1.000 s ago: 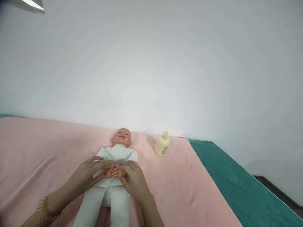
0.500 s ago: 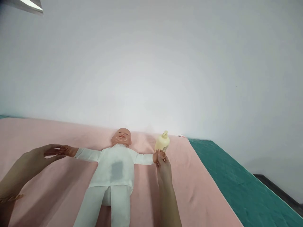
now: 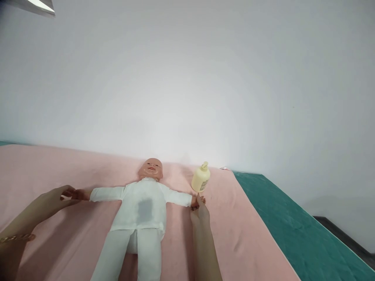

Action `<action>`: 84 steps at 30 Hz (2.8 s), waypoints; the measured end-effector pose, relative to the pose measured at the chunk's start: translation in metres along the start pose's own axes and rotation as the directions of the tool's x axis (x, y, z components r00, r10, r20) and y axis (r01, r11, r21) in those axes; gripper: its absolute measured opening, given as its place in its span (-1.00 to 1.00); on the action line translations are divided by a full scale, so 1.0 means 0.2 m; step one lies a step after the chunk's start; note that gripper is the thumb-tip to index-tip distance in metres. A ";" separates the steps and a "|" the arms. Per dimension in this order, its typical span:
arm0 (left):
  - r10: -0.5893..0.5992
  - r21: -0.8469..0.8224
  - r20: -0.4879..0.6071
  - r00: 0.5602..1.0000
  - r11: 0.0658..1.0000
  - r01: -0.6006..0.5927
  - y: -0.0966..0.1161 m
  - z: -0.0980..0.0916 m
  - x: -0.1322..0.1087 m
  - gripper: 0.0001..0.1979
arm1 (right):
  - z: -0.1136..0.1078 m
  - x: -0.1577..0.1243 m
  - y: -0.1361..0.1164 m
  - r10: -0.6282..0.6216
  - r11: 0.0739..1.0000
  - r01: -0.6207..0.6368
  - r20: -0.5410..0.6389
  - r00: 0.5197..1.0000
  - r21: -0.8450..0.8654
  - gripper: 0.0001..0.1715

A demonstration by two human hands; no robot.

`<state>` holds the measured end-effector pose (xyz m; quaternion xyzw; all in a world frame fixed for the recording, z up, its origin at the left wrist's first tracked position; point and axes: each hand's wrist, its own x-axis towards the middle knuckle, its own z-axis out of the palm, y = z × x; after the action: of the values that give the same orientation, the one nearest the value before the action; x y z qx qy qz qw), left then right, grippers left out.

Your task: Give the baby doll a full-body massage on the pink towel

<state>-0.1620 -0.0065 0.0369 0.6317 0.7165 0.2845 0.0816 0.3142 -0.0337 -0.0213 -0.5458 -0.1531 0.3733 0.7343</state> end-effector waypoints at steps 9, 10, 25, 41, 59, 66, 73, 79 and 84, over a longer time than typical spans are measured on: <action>0.029 -0.186 0.079 0.996 0.982 -0.014 0.27 -0.22 -0.05 -0.58 | 0.06 -0.13 -0.10 -0.072 0.995 0.066 0.077 0.994 0.080 -0.49; 0.027 -0.220 0.075 0.997 0.976 -0.009 0.30 -0.22 -0.05 -0.58 | 0.08 -0.15 -0.12 -0.103 0.993 0.095 0.105 0.989 0.077 -0.46; 0.652 -0.427 -0.046 0.757 0.672 -0.605 0.61 0.11 -0.26 -0.70 | 0.29 -0.61 -0.23 -0.410 0.569 0.809 0.803 0.433 -0.146 -0.56; 0.785 -0.341 0.006 0.619 0.584 -0.737 0.66 0.16 -0.28 -0.70 | 0.33 -0.64 -0.16 -0.365 0.148 0.987 0.931 0.002 0.056 -0.47; 0.123 -0.174 -0.076 0.990 0.976 -0.134 0.32 -0.14 -0.06 -0.60 | 0.15 -0.27 -0.18 -0.250 0.943 0.285 0.197 0.948 -0.173 -0.38; 0.034 -0.084 0.184 0.982 0.996 -0.019 0.18 -0.16 -0.03 -0.73 | 0.10 -0.15 -0.11 -0.109 0.988 0.121 0.121 0.987 -0.097 -0.59; -0.027 -0.072 0.247 0.969 0.996 0.046 0.14 -0.07 0.02 -0.73 | 0.15 -0.20 -0.17 -0.198 0.970 0.218 0.165 0.966 -0.110 -0.67; -0.040 -0.108 0.233 0.972 0.992 0.066 0.15 -0.10 0.01 -0.76 | 0.15 -0.24 -0.19 -0.205 0.969 0.223 0.160 0.966 -0.102 -0.68; 0.000 -0.137 0.189 0.982 0.990 0.026 0.24 -0.15 -0.04 -0.64 | 0.14 -0.22 -0.16 -0.167 0.979 0.181 0.145 0.975 -0.090 -0.69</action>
<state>-0.1336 -0.0208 0.0841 0.6439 0.6881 0.2720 0.1949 0.2790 -0.0511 0.0256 -0.5405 -0.2692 0.3357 0.7230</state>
